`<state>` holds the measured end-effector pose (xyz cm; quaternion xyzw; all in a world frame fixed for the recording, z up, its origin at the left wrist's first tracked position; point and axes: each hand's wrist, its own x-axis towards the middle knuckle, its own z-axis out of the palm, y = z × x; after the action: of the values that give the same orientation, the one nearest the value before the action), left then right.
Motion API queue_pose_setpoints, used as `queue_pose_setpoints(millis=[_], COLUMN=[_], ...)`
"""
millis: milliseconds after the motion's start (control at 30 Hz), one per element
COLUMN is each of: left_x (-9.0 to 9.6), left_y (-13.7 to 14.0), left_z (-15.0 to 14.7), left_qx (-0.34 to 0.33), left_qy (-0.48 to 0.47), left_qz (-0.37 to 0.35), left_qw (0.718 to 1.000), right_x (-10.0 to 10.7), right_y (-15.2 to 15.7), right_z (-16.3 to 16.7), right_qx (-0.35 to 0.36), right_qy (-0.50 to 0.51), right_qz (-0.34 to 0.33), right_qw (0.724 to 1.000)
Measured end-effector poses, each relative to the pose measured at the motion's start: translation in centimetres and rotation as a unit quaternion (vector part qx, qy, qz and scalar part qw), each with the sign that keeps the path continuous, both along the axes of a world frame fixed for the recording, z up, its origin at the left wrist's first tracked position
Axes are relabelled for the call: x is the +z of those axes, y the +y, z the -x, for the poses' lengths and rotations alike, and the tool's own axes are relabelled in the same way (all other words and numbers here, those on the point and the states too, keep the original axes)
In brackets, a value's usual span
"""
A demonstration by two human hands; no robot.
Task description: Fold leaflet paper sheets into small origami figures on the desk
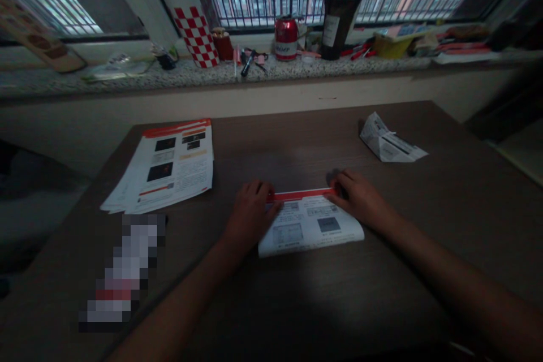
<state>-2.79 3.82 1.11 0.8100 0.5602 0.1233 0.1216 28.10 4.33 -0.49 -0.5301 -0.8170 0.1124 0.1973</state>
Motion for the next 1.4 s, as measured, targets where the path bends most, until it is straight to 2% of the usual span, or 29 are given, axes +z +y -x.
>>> queue_pose_setpoints(millis=[367,700,1100,1400], left_x=[-0.2,-0.6,-1.4,-1.0], left_y=[-0.1,-0.1,0.1,-0.2], left_z=[0.0,-0.1,0.6,0.4], left_qx=[0.000,0.006,-0.003,0.017], left_qy=[0.010,0.017,-0.034,-0.038], left_qz=[-0.015,-0.021,-0.021,-0.015], left_qw=[1.000,1.000,0.999,0.999], right_x=[0.0,-0.1,-0.8,-1.2], right_y=[-0.7,-0.6,-0.2,-0.2], right_z=[0.3,0.3,-0.3,-0.4], right_qx=[-0.035,-0.026,-0.001,0.009], right_qy=[-0.026,0.006,0.072,0.080], right_qz=[-0.005,-0.004,0.007,0.011], right_qw=[0.999,1.000,0.997,0.997])
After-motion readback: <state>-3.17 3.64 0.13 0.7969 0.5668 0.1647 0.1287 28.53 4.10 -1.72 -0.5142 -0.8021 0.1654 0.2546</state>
